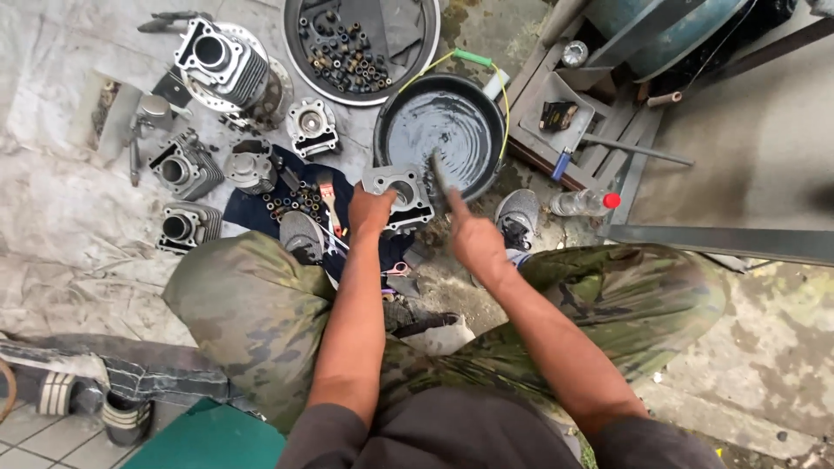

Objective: The person sits cross-legged on the floor and scrubs a metal engine cylinder block with a wire brush. They repeatedly dip the brush into a bucket of water and scrub the interior and exterior surfaces of the cylinder block. Other engine parts and tools are visible on the floor nearby.

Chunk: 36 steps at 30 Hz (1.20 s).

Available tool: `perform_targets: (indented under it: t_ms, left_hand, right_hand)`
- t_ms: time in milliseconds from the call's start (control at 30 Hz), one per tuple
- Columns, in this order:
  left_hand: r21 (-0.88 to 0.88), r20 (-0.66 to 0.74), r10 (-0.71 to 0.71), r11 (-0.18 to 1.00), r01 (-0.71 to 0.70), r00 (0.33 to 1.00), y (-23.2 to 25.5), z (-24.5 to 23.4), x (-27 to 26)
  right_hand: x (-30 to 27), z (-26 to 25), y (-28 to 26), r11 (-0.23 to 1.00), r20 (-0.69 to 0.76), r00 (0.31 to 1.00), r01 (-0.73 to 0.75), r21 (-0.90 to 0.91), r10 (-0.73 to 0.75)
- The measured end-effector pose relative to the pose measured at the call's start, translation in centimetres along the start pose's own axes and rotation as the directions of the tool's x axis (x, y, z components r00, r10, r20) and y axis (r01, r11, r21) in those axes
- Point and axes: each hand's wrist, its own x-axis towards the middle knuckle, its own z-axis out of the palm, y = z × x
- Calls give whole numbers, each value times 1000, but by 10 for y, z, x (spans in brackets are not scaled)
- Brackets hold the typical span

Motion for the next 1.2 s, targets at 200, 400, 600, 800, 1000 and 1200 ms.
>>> perform_targets:
  t_ms: [200, 400, 600, 800, 1000, 1200]
  left_hand:
    - [-37, -31, 34, 999, -35, 999, -7, 1, 4]
    - [-18, -18, 0, 1000, 0, 1000, -27, 8, 29]
    - [-1, -28, -15, 1000, 15, 999, -13, 0, 11]
    - [-6, -2, 38, 999, -38, 999, -4, -2, 1]
    - [81, 124, 81, 993, -91, 989, 23, -32, -15]
    - [515, 84, 423, 757, -403, 902, 91, -20, -69]
  right_hand:
    - [41, 11, -31, 997, 30, 999, 33, 66, -35]
    - [31, -8, -37, 998, 87, 995, 55, -28, -52]
    - [-25, -23, -35, 995, 170, 981, -97, 22, 92]
    - [45, -2, -22, 998, 20, 999, -52, 33, 51]
    - [-7, -71, -14, 934, -158, 986, 11, 357, 49]
    - [1, -69, 25, 641, 16, 930, -265, 721, 367]
